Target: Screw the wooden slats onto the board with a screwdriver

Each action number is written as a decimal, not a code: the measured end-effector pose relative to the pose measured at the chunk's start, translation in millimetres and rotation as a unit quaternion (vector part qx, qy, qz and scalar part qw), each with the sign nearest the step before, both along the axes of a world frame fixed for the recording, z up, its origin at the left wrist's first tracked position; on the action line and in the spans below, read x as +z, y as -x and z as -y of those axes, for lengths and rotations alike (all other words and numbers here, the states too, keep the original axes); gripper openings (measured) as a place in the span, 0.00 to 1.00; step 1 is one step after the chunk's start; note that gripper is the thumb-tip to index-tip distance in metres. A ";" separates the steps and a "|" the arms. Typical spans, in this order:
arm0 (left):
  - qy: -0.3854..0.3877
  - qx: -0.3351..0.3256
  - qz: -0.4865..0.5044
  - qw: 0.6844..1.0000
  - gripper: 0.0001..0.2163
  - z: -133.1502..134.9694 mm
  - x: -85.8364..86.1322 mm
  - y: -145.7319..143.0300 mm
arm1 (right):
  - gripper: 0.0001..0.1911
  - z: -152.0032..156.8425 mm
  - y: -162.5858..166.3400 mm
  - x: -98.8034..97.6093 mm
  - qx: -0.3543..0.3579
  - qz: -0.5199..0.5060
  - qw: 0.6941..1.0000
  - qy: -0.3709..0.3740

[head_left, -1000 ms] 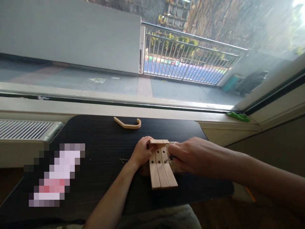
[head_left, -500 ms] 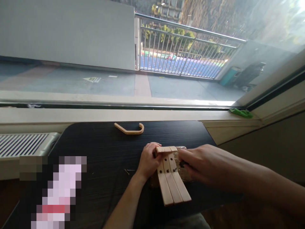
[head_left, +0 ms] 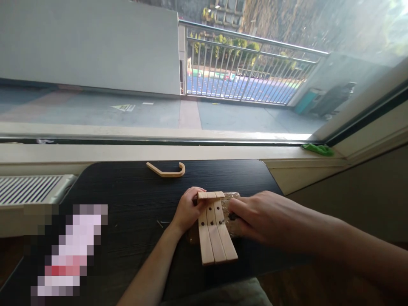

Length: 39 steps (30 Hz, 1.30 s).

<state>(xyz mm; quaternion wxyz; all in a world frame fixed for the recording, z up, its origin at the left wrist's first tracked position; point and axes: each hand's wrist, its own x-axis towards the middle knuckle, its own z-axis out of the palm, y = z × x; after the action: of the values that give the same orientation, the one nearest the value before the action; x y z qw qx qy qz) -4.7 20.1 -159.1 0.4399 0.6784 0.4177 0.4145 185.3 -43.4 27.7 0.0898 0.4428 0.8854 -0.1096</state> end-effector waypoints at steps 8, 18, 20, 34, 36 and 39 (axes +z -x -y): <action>0.013 0.004 0.016 1.000 0.09 0.1 1.4 -0.8 | 0.04 -0.7 -0.2 4.7 0.018 -0.026 0.999 -0.005; 0.025 0.001 0.027 0.999 0.10 0.4 1.4 -0.5 | 0.04 1.1 8.8 6.4 0.000 0.025 1.000 -0.003; 0.025 0.000 0.030 0.999 0.10 0.4 1.2 -0.5 | 0.05 1.2 10.1 7.3 -0.006 0.041 0.999 -0.005; 0.019 0.005 0.018 1.000 0.09 -0.4 -0.7 0.1 | 0.05 2.2 10.2 7.7 0.004 0.027 1.000 -0.008; 0.017 0.006 0.020 1.000 0.09 -0.9 -0.4 -0.1 | 0.05 3.0 9.2 7.7 0.005 0.026 1.000 -0.008; 0.017 0.006 0.020 1.000 0.11 -1.7 0.4 0.1 | 0.05 4.7 8.2 7.8 -0.001 0.034 0.999 -0.006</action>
<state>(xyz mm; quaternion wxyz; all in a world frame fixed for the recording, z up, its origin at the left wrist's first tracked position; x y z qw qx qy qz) -4.8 21.8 -158.6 0.4575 0.6598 0.4200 0.4230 177.1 -48.1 35.6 0.1172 0.4480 0.8818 -0.0891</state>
